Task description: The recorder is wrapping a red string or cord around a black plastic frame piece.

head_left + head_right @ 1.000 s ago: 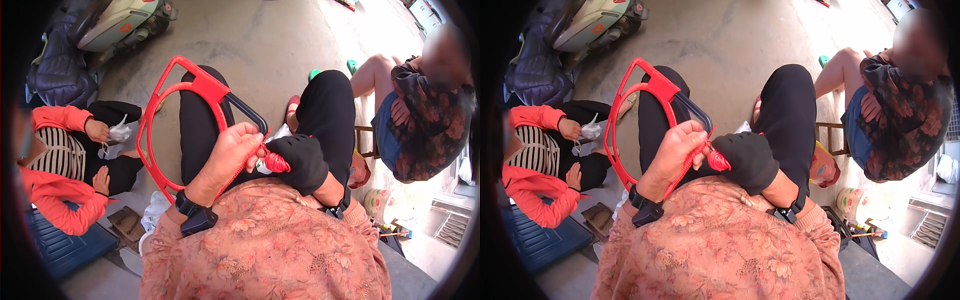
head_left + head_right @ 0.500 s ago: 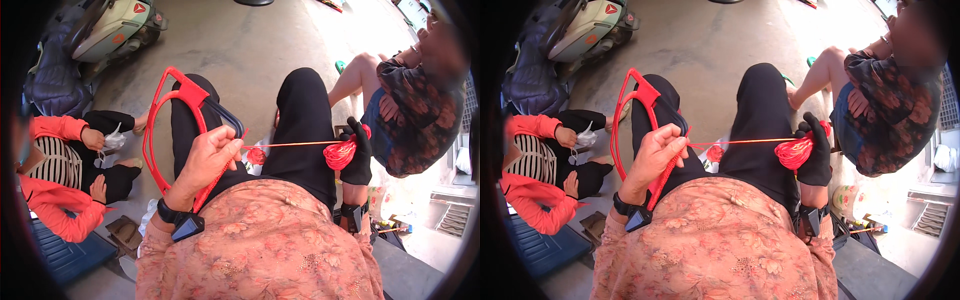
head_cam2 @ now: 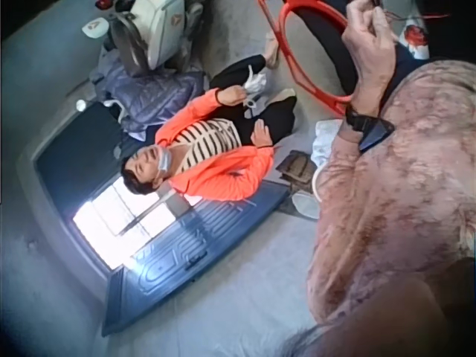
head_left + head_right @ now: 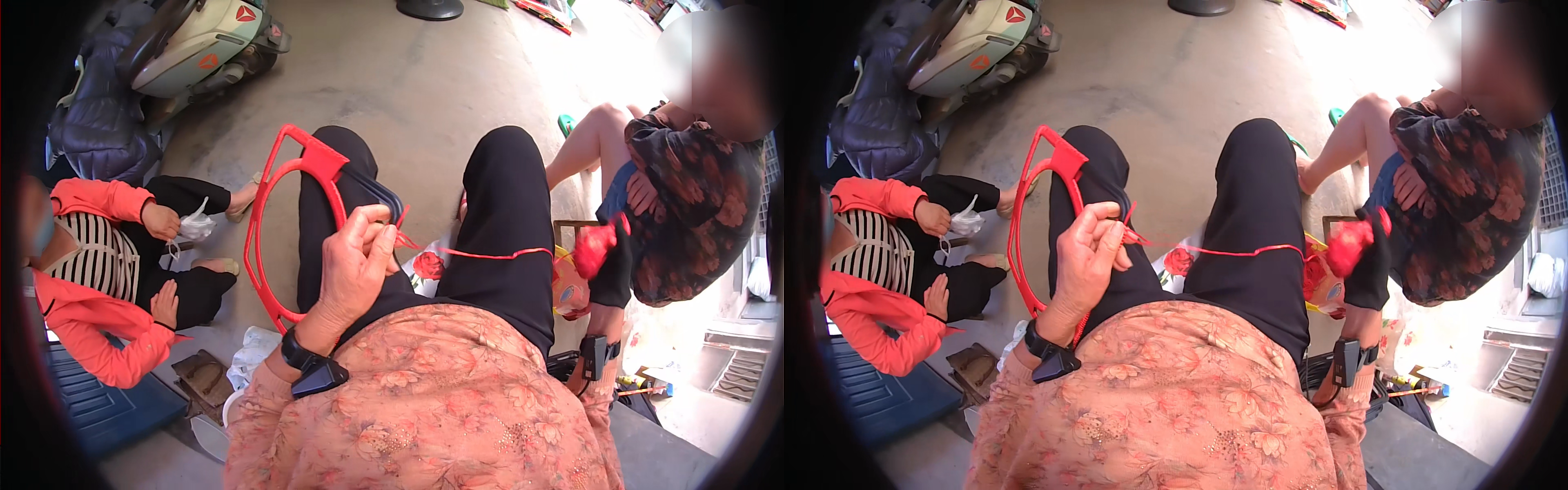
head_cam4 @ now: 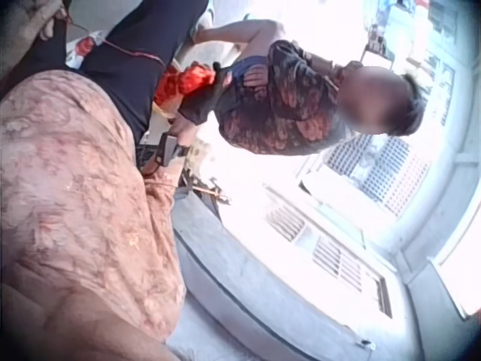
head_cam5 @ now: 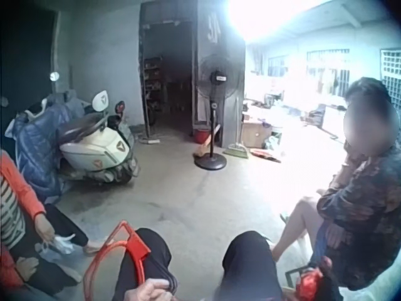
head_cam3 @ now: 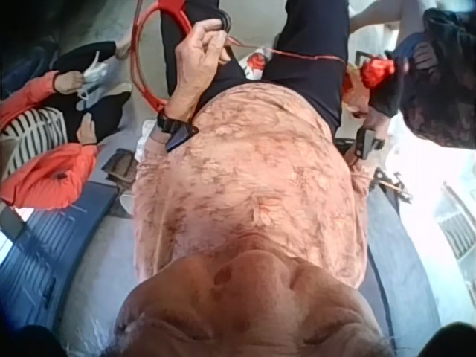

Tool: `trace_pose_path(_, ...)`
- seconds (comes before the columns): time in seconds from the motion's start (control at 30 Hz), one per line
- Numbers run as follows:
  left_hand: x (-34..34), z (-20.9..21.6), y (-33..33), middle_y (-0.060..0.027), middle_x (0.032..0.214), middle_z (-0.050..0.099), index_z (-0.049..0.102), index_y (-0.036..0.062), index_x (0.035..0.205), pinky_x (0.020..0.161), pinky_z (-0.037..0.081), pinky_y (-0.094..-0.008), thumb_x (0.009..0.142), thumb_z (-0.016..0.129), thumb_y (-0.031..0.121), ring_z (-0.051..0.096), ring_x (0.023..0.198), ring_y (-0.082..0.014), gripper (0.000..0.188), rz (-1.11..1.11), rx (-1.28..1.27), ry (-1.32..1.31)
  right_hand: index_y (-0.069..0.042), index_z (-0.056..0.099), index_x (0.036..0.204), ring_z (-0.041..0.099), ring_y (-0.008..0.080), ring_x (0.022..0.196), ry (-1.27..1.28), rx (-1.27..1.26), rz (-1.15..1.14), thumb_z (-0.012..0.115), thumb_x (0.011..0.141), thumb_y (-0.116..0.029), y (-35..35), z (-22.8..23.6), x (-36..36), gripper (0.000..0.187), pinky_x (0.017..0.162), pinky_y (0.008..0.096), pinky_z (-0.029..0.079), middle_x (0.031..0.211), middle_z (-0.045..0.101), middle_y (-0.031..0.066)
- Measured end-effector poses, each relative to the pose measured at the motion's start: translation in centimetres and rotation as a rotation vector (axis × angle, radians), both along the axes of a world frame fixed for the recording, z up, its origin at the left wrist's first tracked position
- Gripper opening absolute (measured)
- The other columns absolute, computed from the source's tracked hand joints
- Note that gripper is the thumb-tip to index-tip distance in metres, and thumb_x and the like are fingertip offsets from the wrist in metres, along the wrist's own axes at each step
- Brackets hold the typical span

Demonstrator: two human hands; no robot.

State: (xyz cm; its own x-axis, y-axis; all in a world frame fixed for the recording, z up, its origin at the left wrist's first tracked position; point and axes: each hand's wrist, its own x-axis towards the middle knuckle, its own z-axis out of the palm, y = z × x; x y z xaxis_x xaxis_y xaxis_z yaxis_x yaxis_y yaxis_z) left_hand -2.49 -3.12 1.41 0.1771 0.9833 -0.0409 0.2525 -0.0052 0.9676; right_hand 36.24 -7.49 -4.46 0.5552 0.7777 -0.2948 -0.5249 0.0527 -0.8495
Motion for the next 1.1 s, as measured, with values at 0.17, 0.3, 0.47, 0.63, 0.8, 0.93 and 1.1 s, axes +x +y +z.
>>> trace_pose_path(0.17, 1.7, -2.2, -0.4, -0.0116, 0.103, 0.063, 0.051, -0.0020, 0.118, 0.072, 0.052, -0.0244, 0.091, 0.057, 0.003, 0.062, 0.086, -0.0131, 0.028, 0.231, 0.214, -0.153, -0.001, 0.053, 0.123, 0.062, 0.0248, 0.098, -1.247, 0.177, 0.398, 0.058, 0.078, -0.002, 7.9, 4.4, -9.4, 0.045, 0.088, 0.0340, 0.050, 0.101, 0.064, 0.0098)
trace_pose_path(0.3, 1.5, -2.9, 0.0, -0.0122, 0.115, 0.058, 0.051, -0.0004, 0.121, 0.086, 0.048, -0.0300, 0.082, 0.064, -0.001, 0.059, 0.100, -0.0179, 0.041, 0.349, 0.415, -0.077, -0.007, 0.052, 0.126, 0.061, 0.0236, 0.102, -2.027, 0.560, 0.552, 0.067, 0.069, -0.008, 11.4, 9.1, -18.2, 0.058, 0.097, 0.0367, 0.045, 0.110, 0.062, 0.0085)
trace_pose_path(0.47, 0.5, -2.4, 0.6, -0.0089, 0.104, 0.062, 0.054, 0.0017, 0.120, 0.077, 0.049, -0.0309, 0.075, 0.073, 0.002, 0.059, 0.088, -0.0156, 0.048, 0.354, 0.386, 0.130, -0.005, 0.057, 0.101, 0.057, 0.0242, 0.104, -2.157, 1.065, 0.709, 0.062, 0.071, -0.015, 12.0, 7.9, -22.9, 0.032, 0.106, 0.0450, 0.036, 0.096, 0.060, 0.0053)
trace_pose_path(0.63, -0.1, -2.5, 0.7, -0.0043, 0.087, 0.060, 0.061, 0.0048, 0.099, 0.067, 0.045, -0.0274, 0.067, 0.076, 0.001, 0.049, 0.069, -0.0143, 0.035, 0.364, 0.458, 0.332, -0.002, 0.058, 0.110, 0.061, 0.0178, 0.102, -1.366, 0.465, 0.773, 0.067, 0.077, -0.013, 10.8, 7.4, -19.3, 0.036, 0.097, 0.0355, 0.044, 0.106, 0.064, 0.0090)
trace_pose_path(0.8, -0.3, -2.5, 0.9, -0.0045, 0.076, 0.056, 0.059, 0.0061, 0.081, 0.059, 0.040, -0.0322, 0.069, 0.076, 0.004, 0.046, 0.065, -0.0193, 0.021, 0.305, 0.474, 0.437, -0.002, 0.055, 0.124, 0.060, 0.0123, 0.102, -0.800, 0.302, 1.297, 0.069, 0.084, -0.012, 11.0, 1.1, -18.4, 0.043, 0.084, 0.0274, 0.050, 0.111, 0.065, 0.0101)
trace_pose_path(0.93, -0.4, -2.2, 1.0, -0.0044, 0.068, 0.055, 0.058, 0.0060, 0.072, 0.060, 0.040, -0.0336, 0.073, 0.074, 0.007, 0.048, 0.065, -0.0223, 0.016, 0.247, 0.603, 0.432, -0.002, 0.054, 0.126, 0.059, 0.0120, 0.099, -0.458, 0.174, 1.401, 0.068, 0.086, -0.016, 10.1, 1.7, -20.1, 0.045, 0.086, 0.0282, 0.048, 0.110, 0.064, 0.0083)
trace_pose_path(1.1, -0.5, -1.8, 0.6, -0.0042, 0.070, 0.060, 0.060, 0.0067, 0.072, 0.073, 0.042, -0.0368, 0.076, 0.071, 0.010, 0.055, 0.069, -0.0238, 0.012, 0.206, 0.624, 0.443, 0.000, 0.057, 0.117, 0.059, 0.0104, 0.092, -0.703, 0.104, 1.306, 0.070, 0.084, -0.017, 10.3, 3.0, -17.9, 0.039, 0.083, 0.0264, 0.048, 0.100, 0.066, 0.0076)
